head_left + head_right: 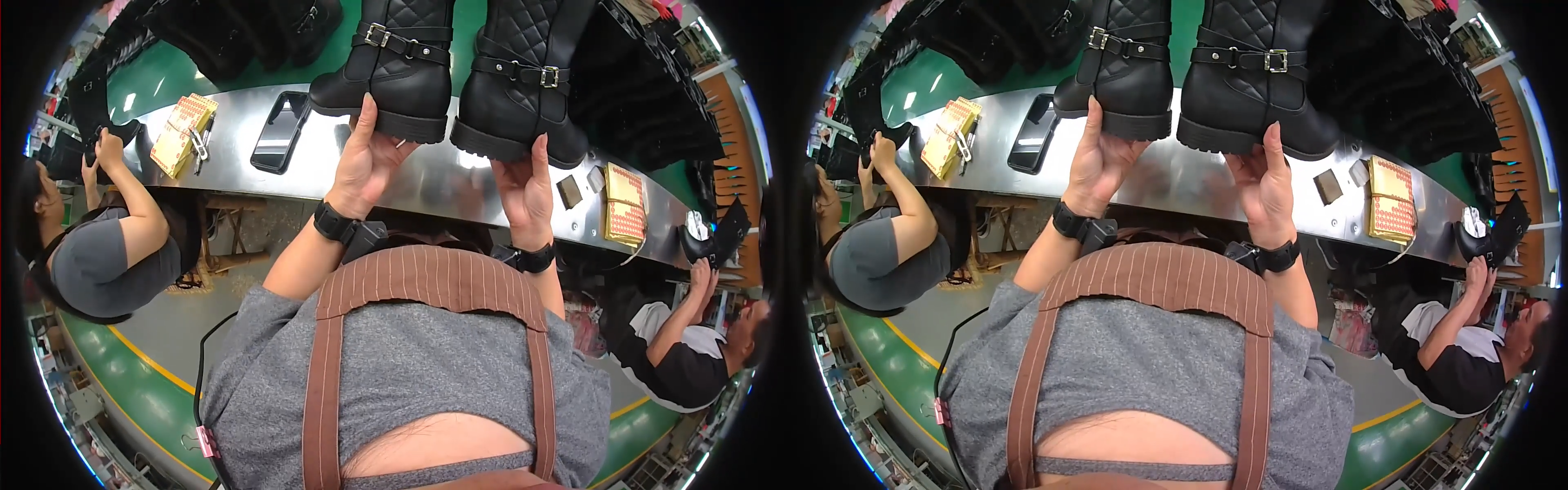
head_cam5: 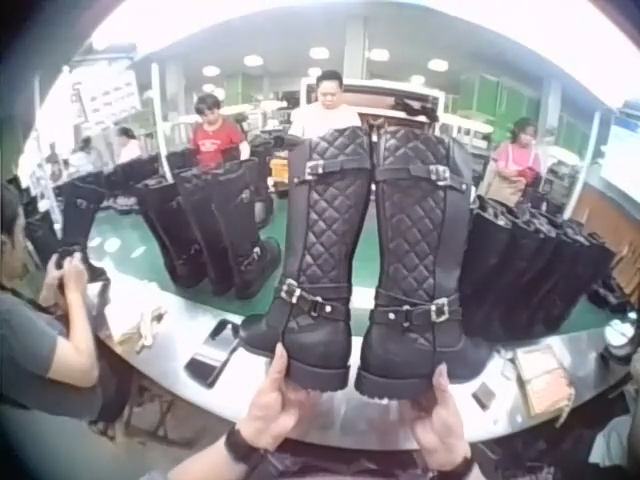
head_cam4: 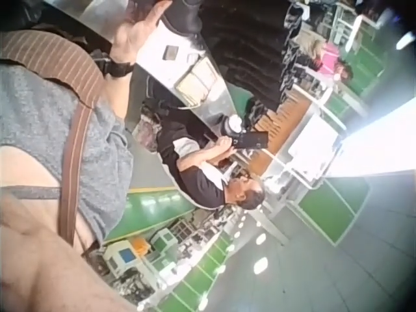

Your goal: The recorder is inspecting and cleaning black boots at a factory workstation.

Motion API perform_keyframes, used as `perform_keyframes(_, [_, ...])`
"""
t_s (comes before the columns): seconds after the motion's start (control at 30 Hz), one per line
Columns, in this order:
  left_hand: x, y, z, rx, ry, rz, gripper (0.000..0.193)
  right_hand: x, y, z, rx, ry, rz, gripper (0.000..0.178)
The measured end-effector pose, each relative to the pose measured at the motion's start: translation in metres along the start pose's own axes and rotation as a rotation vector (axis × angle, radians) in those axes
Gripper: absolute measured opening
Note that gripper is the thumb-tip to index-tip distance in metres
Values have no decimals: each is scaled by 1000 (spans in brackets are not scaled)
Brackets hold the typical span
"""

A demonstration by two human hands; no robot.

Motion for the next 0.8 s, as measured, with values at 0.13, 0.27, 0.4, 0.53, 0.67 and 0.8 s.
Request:
perform_keyframes(0.13, [2,4,-6,29,20,-28,51,0,0,-2,-2,4,-1,54])
perform_keyframes(0.27, [2,7,-2,19,52,-57,52,-1,1,-1,7,23,0,54])
perform_keyframes(0.4, [-2,14,5,14,62,-92,55,-5,5,-7,41,62,-1,49])
perform_keyframes(0.53, [-10,25,4,28,98,-120,56,-10,7,-20,96,12,48,41])
perform_keyframes(0.67, [-16,31,2,-47,16,-203,58,-11,7,-30,199,8,86,41])
perform_keyframes(0.8, [-15,31,2,-14,34,-219,58,-12,8,-27,214,20,115,48])
Point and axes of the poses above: each hand's wrist, its own y-axis away from the middle knuckle, its own z-axis out of the back of the hand, x = y × z, the point moved 5 cm from there along -y, towards the middle knuckle, and after that the axes turned 6 degrees about y, right-handed, at the moved point
